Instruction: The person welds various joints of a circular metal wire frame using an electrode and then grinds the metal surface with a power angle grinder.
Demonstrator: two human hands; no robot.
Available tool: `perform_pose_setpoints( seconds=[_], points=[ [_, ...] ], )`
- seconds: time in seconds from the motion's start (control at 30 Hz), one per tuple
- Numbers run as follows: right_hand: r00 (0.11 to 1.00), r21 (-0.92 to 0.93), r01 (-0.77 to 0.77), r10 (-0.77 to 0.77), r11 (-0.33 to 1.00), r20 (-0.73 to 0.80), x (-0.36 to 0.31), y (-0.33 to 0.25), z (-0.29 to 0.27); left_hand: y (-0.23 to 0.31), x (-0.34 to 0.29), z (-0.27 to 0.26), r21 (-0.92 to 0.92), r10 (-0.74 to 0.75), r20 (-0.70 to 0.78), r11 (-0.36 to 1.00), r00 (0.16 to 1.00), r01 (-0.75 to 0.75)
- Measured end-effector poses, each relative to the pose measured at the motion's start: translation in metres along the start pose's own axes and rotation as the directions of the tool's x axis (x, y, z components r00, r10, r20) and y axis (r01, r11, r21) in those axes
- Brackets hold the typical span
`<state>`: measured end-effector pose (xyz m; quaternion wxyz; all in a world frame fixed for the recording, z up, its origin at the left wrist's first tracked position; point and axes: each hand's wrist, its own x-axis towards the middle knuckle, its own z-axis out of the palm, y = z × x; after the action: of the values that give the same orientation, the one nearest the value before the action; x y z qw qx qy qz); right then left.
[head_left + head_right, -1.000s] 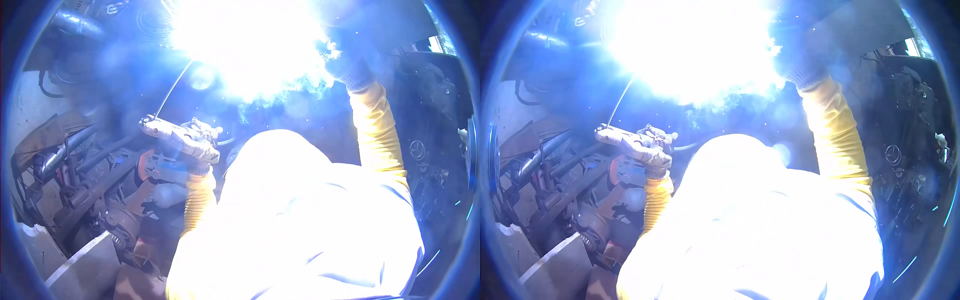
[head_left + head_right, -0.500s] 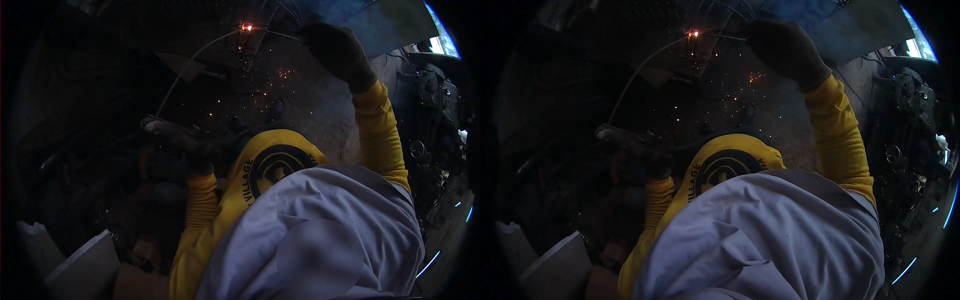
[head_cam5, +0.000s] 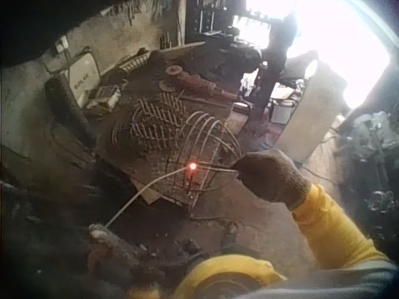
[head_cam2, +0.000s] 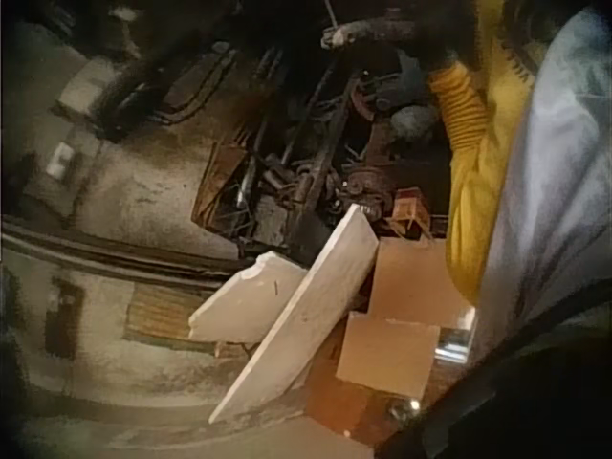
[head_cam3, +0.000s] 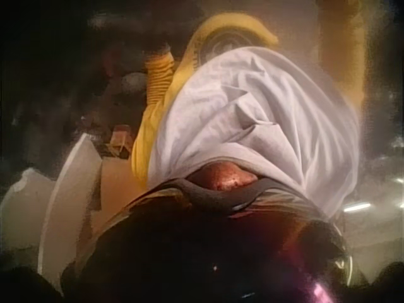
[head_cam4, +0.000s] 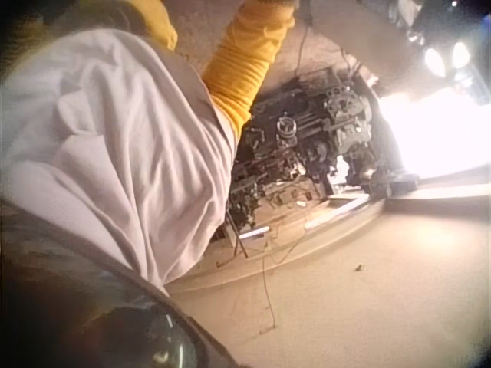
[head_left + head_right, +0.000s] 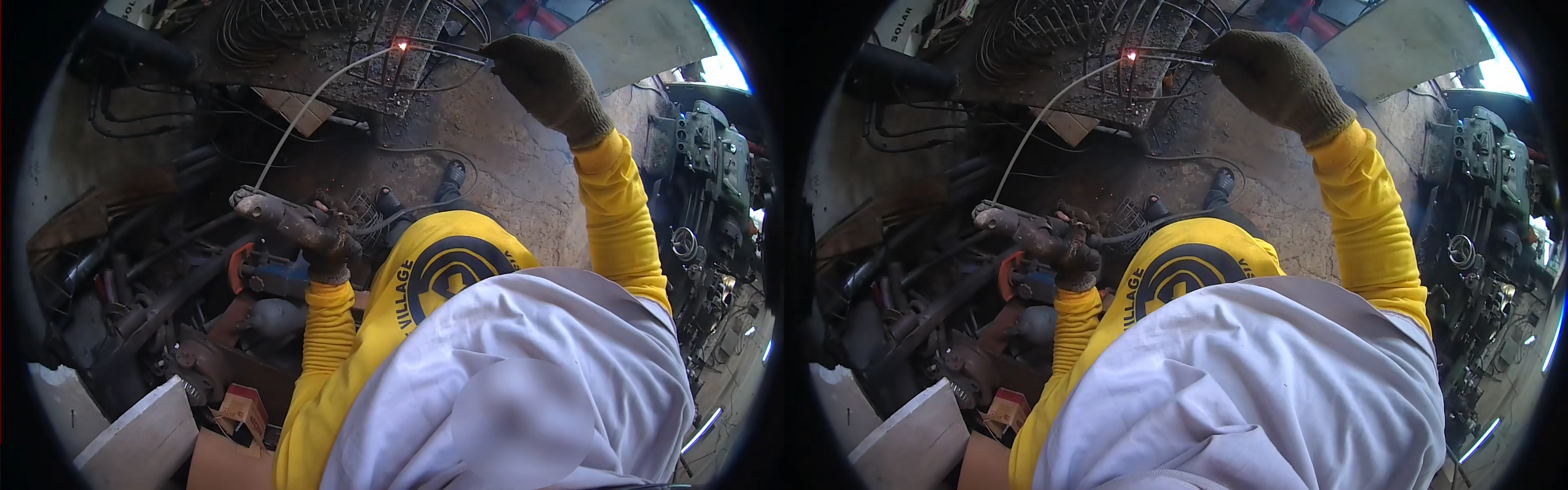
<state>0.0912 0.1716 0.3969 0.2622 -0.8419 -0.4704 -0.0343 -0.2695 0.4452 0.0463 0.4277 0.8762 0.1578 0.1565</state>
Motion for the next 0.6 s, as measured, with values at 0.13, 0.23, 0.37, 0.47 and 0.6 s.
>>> perform_pose_setpoints(
  seconds=[0.13,0.23,0.37,0.47,0.6],
  points=[
    [0.998,0.006,-0.049,0.049,0.999,0.042,-0.004,-0.001,-0.003,0.047,0.03,-0.03,0.69,0.237,0.616,-0.622,0.751,-0.371],
    [0.97,-0.307,0.225,-0.244,0.925,-0.023,-0.013,0.023,0.007,0.05,0.035,-0.022,-0.06,-0.067,0.551,-0.997,0.832,-0.041],
    [0.918,-0.335,0.349,-0.39,0.875,-0.064,-0.011,0.015,0.004,0.102,0.059,-0.04,-0.751,0.102,0.332,-0.572,0.938,0.328],
    [0.913,-0.287,0.334,-0.384,0.898,-0.136,-0.007,0.018,0.007,0.115,0.075,-0.048,-0.896,0.182,0.299,-0.283,0.937,0.341],
    [0.997,0.035,0.077,-0.076,0.996,-0.026,0.0,0.002,0.002,0.138,0.069,-0.05,-0.834,-0.057,0.341,-0.479,0.938,0.275]
  ],
)
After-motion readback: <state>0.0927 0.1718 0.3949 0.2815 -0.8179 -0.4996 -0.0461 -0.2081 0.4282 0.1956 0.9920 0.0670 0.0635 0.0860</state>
